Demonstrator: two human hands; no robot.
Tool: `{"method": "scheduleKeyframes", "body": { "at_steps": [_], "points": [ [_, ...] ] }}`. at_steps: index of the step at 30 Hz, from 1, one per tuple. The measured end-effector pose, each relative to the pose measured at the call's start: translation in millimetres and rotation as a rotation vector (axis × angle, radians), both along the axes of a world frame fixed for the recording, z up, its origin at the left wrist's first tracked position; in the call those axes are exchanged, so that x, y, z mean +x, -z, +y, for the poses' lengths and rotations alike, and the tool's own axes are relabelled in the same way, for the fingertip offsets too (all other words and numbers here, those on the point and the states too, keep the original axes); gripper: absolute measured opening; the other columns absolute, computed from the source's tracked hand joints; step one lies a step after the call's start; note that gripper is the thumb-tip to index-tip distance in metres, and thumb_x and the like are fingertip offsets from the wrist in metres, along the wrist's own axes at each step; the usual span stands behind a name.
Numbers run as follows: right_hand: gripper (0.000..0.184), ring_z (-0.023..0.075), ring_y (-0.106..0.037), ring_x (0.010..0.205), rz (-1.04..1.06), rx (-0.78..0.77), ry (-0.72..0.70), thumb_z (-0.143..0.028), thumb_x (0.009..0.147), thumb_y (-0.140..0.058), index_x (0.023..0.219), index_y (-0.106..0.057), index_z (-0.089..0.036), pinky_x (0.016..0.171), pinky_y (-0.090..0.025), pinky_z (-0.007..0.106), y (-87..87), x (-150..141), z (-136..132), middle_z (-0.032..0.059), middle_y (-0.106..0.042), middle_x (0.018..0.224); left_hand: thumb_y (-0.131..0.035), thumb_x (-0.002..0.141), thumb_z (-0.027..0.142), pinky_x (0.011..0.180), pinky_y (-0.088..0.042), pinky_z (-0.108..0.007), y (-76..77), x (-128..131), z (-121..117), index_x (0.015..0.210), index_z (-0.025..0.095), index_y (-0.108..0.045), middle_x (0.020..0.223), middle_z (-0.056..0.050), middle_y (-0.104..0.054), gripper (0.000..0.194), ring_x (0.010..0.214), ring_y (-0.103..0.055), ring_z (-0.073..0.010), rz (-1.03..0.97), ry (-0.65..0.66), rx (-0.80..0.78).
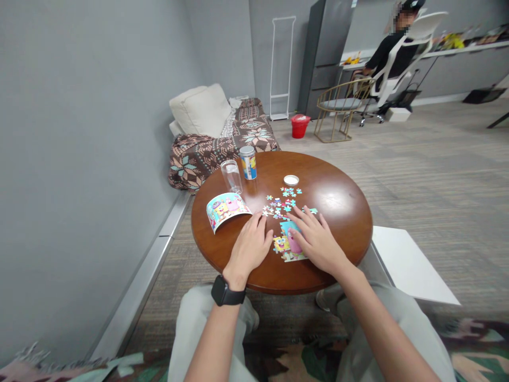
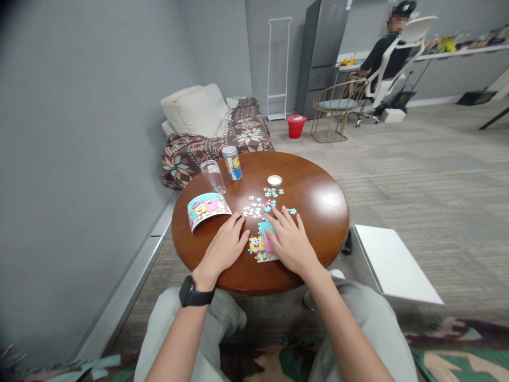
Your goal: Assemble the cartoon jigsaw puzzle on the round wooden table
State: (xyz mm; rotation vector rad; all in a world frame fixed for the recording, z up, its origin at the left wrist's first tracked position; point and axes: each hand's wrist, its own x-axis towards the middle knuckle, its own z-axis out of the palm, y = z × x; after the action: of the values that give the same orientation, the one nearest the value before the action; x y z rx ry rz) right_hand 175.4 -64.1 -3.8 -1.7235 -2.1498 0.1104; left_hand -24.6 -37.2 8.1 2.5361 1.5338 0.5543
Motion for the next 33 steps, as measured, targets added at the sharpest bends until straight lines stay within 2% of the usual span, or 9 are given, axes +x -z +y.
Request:
{"method": "scheduleKeyframes", "body": {
  "at_steps": [4, 9, 13, 17, 19, 24, 33],
  "points": [
    [0.051, 0.0292, -0.026, 0.151, -0.026, -0.023, -0.007, -0.038, 0.103, -0.025, 0.144, -0.052, -0.024, 0.119, -0.022, 0.059, -2.3, -1.2, -0.7, 0.0068, -0.035, 0.161, -0.039, 0.100, 0.030, 0.118, -0.038, -0.042, 0.6, 0.3, -0.3, 0.138, 0.009, -0.050, 0.149, -0.018, -0.048, 0.044, 0.140, -0.046, -0.0267, -0.014, 0.001, 0.004],
    [0.055, 0.0308, -0.027, 0.150, -0.015, -0.015, 0.138, -0.035, 0.102, -0.024, 0.144, -0.050, -0.012, 0.119, -0.021, 0.060, 1.7, -3.2, 1.4, 0.0144, -0.037, 0.158, -0.040, 0.100, 0.031, 0.118, -0.038, -0.042, 1.0, 0.4, -0.4, 0.139, 0.010, -0.049, 0.148, -0.018, -0.049, 0.045, 0.140, -0.045, -0.0263, -0.022, -0.001, -0.001],
    [0.056, 0.0282, -0.029, 0.149, 0.041, -0.022, 0.209, -0.034, 0.101, -0.025, 0.146, -0.046, -0.009, 0.120, -0.021, 0.056, 2.7, -3.6, 3.3, 0.0162, -0.039, 0.157, -0.041, 0.100, 0.030, 0.118, -0.038, -0.042, 2.3, -0.2, 0.2, 0.139, 0.009, -0.047, 0.149, -0.018, -0.048, 0.045, 0.140, -0.045, -0.0268, -0.020, -0.003, -0.001],
    [0.060, 0.0325, -0.030, 0.148, 0.122, -0.063, 0.454, -0.033, 0.098, -0.027, 0.145, -0.043, 0.000, 0.119, -0.021, 0.058, -1.4, -2.7, 5.1, 0.0244, -0.036, 0.156, -0.043, 0.099, 0.028, 0.119, -0.036, -0.043, 2.4, -0.6, 0.9, 0.137, 0.007, -0.047, 0.149, -0.020, -0.048, 0.044, 0.140, -0.045, -0.0275, -0.028, 0.000, -0.006],
    [0.060, 0.0332, -0.030, 0.148, 0.146, -0.072, 0.514, -0.031, 0.096, -0.029, 0.144, -0.044, 0.001, 0.119, -0.020, 0.058, -3.0, -2.7, 5.5, 0.0252, -0.036, 0.156, -0.044, 0.099, 0.028, 0.119, -0.037, -0.044, 2.1, -0.9, 1.2, 0.135, 0.007, -0.048, 0.148, -0.020, -0.048, 0.042, 0.140, -0.045, -0.0277, -0.035, 0.006, -0.005],
    [0.056, 0.0288, -0.033, 0.147, 0.173, -0.047, 0.463, -0.027, 0.093, -0.032, 0.144, -0.046, -0.006, 0.121, -0.018, 0.057, -2.7, -3.9, 4.2, 0.0192, -0.043, 0.154, -0.043, 0.099, 0.028, 0.116, -0.041, -0.046, 3.2, -2.4, 2.5, 0.130, 0.012, -0.051, 0.147, -0.018, -0.049, 0.036, 0.136, -0.049, -0.0279, -0.039, 0.027, 0.015],
    [0.053, 0.0313, -0.034, 0.146, 0.187, -0.025, 0.391, -0.027, 0.094, -0.033, 0.140, -0.053, -0.010, 0.119, -0.019, 0.060, -3.3, -3.1, 2.6, 0.0172, -0.045, 0.153, -0.041, 0.099, 0.030, 0.116, -0.040, -0.045, 4.4, -2.1, 2.8, 0.134, 0.011, -0.051, 0.149, -0.018, -0.048, 0.040, 0.137, -0.049, -0.0279, -0.021, 0.019, 0.019]
  ]
}}
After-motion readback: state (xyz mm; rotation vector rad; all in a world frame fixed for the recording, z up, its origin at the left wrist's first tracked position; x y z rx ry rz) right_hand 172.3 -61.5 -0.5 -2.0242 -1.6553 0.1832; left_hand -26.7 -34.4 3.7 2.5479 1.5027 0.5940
